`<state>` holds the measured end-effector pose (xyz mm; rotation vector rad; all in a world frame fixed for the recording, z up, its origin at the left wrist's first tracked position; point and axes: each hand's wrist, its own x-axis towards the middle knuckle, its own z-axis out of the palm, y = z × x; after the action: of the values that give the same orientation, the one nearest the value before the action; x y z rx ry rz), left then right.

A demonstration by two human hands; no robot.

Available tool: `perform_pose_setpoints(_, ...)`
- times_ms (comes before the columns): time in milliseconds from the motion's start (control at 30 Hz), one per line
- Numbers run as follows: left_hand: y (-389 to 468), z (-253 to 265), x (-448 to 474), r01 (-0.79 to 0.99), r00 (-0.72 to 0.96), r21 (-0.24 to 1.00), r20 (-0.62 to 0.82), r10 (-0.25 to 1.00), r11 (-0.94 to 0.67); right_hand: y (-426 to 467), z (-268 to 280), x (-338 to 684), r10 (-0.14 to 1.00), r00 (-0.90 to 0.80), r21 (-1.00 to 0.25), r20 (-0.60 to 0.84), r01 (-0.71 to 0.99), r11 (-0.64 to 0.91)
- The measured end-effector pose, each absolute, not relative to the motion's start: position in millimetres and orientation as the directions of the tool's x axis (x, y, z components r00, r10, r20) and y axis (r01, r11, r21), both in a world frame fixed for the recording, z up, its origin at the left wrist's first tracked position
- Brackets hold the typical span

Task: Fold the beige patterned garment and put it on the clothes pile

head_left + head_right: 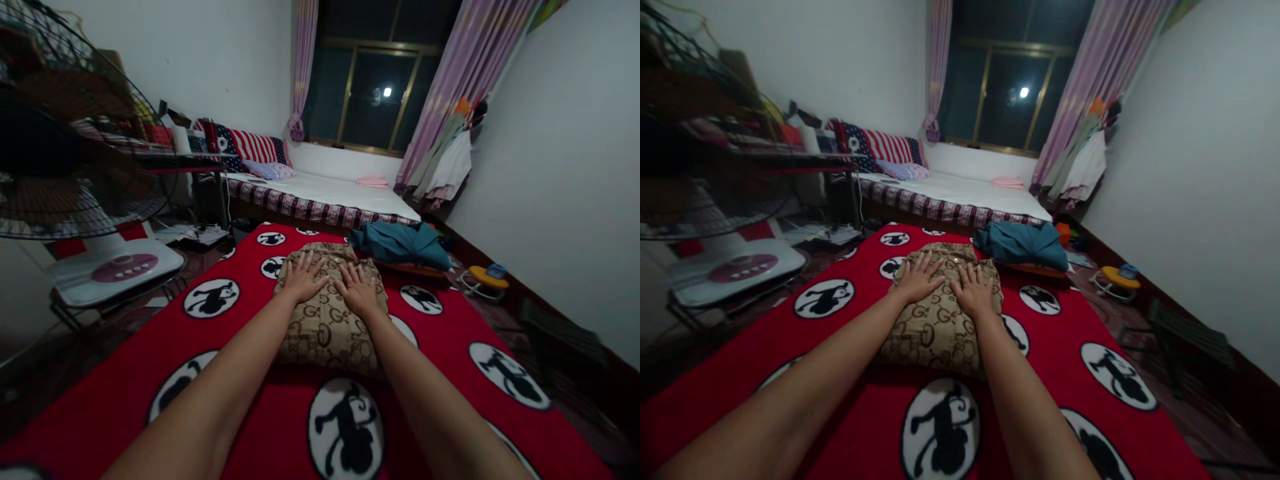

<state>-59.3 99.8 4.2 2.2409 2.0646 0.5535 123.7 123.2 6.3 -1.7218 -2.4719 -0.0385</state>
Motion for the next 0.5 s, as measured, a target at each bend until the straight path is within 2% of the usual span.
perform_pose_setpoints(267, 78.9, 5.4, -54.4, 0.959, -0.002, 0.278, 0.163, 0.987, -0.044, 109.5, 3.7, 126.6, 0.929, -0.332, -0.072, 0.162, 0.935, 0.346)
perform_pose_setpoints(500, 72.3, 2.8, -52.7, 0.962, -0.025, 0.270, 0.252, 0.967, -0.045, 100.8, 3.6, 130.9, 0.919, -0.335, -0.081, 0.207, 0.930, 0.358)
